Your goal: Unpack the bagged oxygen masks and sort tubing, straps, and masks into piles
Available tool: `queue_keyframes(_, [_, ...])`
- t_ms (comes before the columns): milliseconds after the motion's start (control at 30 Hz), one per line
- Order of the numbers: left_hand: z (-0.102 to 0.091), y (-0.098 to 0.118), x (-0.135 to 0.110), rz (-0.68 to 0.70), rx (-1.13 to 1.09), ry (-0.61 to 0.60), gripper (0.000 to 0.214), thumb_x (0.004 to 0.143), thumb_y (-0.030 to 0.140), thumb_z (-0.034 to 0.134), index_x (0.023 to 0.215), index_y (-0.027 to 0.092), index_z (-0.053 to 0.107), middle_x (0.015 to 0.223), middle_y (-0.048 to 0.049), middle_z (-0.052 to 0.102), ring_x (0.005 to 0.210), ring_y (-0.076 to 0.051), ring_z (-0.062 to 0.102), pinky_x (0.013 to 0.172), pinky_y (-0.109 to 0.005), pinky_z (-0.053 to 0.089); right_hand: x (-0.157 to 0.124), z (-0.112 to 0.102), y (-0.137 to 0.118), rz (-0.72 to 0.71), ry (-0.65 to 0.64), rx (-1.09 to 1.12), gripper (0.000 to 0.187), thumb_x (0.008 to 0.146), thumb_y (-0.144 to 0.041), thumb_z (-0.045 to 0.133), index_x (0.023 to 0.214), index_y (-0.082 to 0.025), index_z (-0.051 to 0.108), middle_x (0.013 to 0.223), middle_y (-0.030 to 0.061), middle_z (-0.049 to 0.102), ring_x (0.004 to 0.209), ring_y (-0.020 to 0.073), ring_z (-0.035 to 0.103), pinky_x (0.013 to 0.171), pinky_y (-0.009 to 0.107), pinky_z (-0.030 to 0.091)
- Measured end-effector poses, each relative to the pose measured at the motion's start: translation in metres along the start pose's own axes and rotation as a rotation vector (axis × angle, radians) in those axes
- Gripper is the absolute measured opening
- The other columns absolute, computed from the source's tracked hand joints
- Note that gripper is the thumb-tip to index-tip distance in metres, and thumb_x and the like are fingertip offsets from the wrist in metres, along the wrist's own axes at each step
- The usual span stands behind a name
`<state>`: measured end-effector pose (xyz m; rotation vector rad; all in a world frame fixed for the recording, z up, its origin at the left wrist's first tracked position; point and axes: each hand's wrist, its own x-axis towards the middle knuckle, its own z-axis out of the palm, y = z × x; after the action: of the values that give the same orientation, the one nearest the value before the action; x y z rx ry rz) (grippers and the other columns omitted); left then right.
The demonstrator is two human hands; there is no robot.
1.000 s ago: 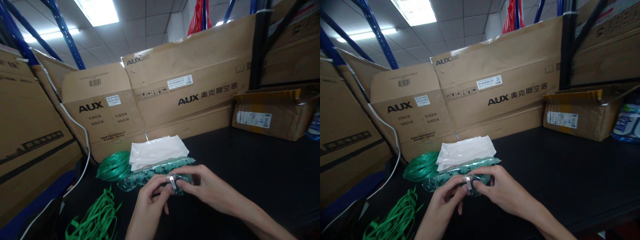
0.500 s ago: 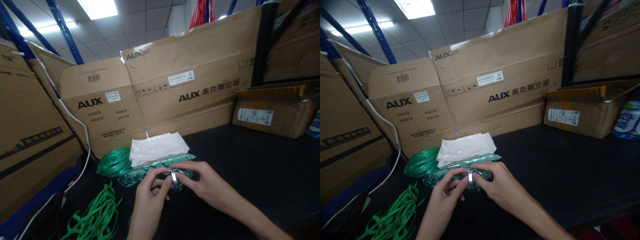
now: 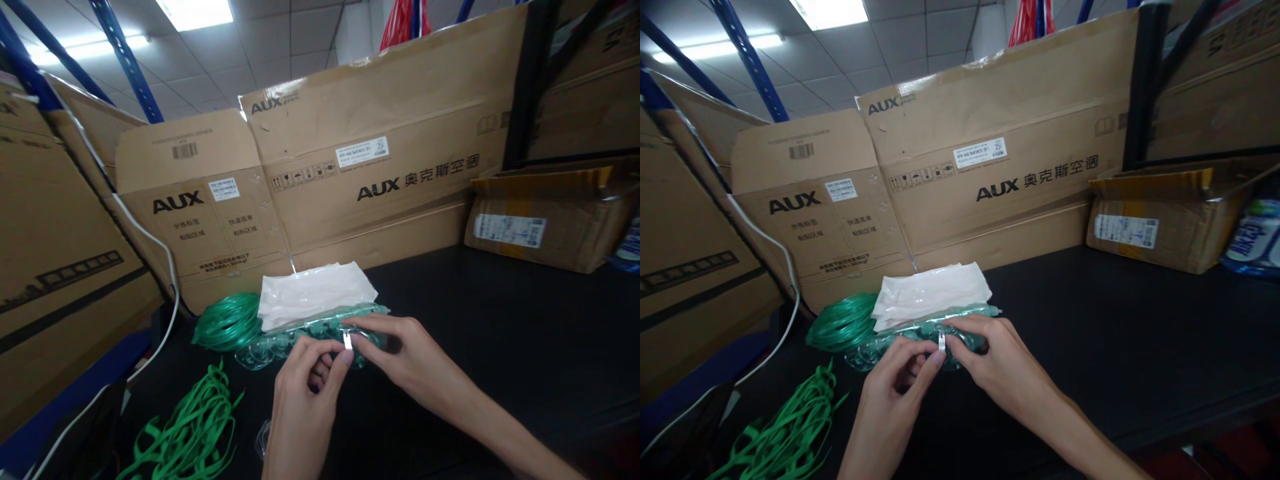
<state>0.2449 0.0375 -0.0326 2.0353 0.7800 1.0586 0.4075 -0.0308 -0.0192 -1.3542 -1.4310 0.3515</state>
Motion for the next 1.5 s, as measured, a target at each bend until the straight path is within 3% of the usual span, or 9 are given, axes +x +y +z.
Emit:
queue_keyframes(200, [0.0, 0.0, -0.002, 0.009, -0.007, -0.022, 0.02, 0.091, 0.037, 0.068, 0.091, 0.02, 0.079, 0.078, -0.0028, 0.06, 0.063, -0.015, 0.054, 0.057, -0.023, 0.041, -0.001, 0.002, 0.002, -0.001, 0.021, -0.034, 0.027, 0.091, -0.022, 0.066, 0.115, -0.02, 0.078, 0.116, 0.0082, 0.079, 0.106, 0.0244, 0.073, 0.097, 0.036, 0.054])
queue_keyframes(500, [-0.002, 0.003, -0.001, -0.015, -0.019, -0.024, 0.022, 0.09, 0.04, 0.068, 0.085, 0.021, 0.079, 0.076, -0.0028, 0.06, 0.059, -0.014, 0.052, 0.054, -0.023, 0.04, -0.002, -0.004, 0.002, -0.041, -0.088, -0.091, 0.026, 0.094, -0.025, 0.067, 0.118, -0.026, 0.077, 0.119, 0.0057, 0.077, 0.111, 0.0245, 0.072, 0.1, 0.037, 0.053])
queue_keyframes(667, [-0.003, 0.003, 0.0, -0.024, -0.016, -0.011, 0.024, 0.09, 0.04, 0.068, 0.083, 0.02, 0.078, 0.075, -0.0028, 0.06, 0.057, -0.014, 0.052, 0.054, -0.024, 0.041, -0.001, -0.006, 0.001, -0.092, -0.154, -0.051, 0.026, 0.095, -0.021, 0.065, 0.117, -0.026, 0.078, 0.115, 0.0045, 0.079, 0.103, 0.0212, 0.073, 0.095, 0.033, 0.054])
queue_keyframes(1000, [0.0, 0.0, -0.001, -0.033, -0.035, -0.025, 0.022, 0.09, 0.039, 0.069, 0.088, 0.02, 0.079, 0.078, -0.0031, 0.06, 0.059, -0.014, 0.052, 0.054, -0.024, 0.04, -0.002, 0.0, 0.001, -0.105, -0.11, -0.07, 0.024, 0.096, -0.016, 0.061, 0.105, -0.023, 0.081, 0.102, 0.0036, 0.081, 0.09, 0.0206, 0.074, 0.084, 0.03, 0.055])
queue_keyframes(1167, [0.002, -0.003, 0.001, -0.024, -0.077, -0.061, 0.022, 0.092, 0.039, 0.068, 0.09, 0.02, 0.078, 0.079, -0.0027, 0.06, 0.062, -0.013, 0.053, 0.055, -0.023, 0.041, -0.002, -0.003, 0.0, -0.047, -0.115, -0.08, 0.024, 0.095, -0.018, 0.06, 0.106, -0.024, 0.081, 0.104, 0.0035, 0.081, 0.096, 0.0224, 0.074, 0.088, 0.03, 0.054])
queue_keyframes(1300, [0.001, -0.006, 0.0, 0.028, -0.03, -0.122, 0.022, 0.094, 0.037, 0.064, 0.087, 0.02, 0.075, 0.084, -0.0028, 0.061, 0.066, -0.013, 0.056, 0.056, -0.022, 0.043, -0.004, -0.009, 0.0, 0.044, -0.123, -0.118, 0.023, 0.095, -0.025, 0.062, 0.108, -0.024, 0.081, 0.11, 0.0044, 0.08, 0.106, 0.0258, 0.072, 0.094, 0.033, 0.052])
queue_keyframes(1400, [-0.001, -0.007, 0.001, 0.098, 0.054, -0.098, 0.013, 0.092, 0.033, 0.067, 0.096, 0.022, 0.073, 0.089, -0.0023, 0.062, 0.071, -0.014, 0.059, 0.059, -0.022, 0.048, -0.006, -0.013, -0.002, 0.053, -0.224, -0.152, 0.026, 0.099, -0.03, 0.055, 0.099, -0.025, 0.081, 0.099, 0.0021, 0.081, 0.095, 0.0241, 0.073, 0.085, 0.031, 0.053])
queue_keyframes(1500, [-0.006, -0.006, 0.003, 0.209, 0.112, -0.114, 0.017, 0.093, 0.026, 0.066, 0.11, 0.026, 0.071, 0.107, -0.0033, 0.067, 0.092, -0.018, 0.066, 0.075, -0.025, 0.054, -0.009, -0.015, -0.004, 0.093, -0.273, -0.196, 0.032, 0.102, -0.036, 0.049, 0.101, -0.026, 0.079, 0.101, 0.0019, 0.08, 0.096, 0.0243, 0.072, 0.085, 0.032, 0.051])
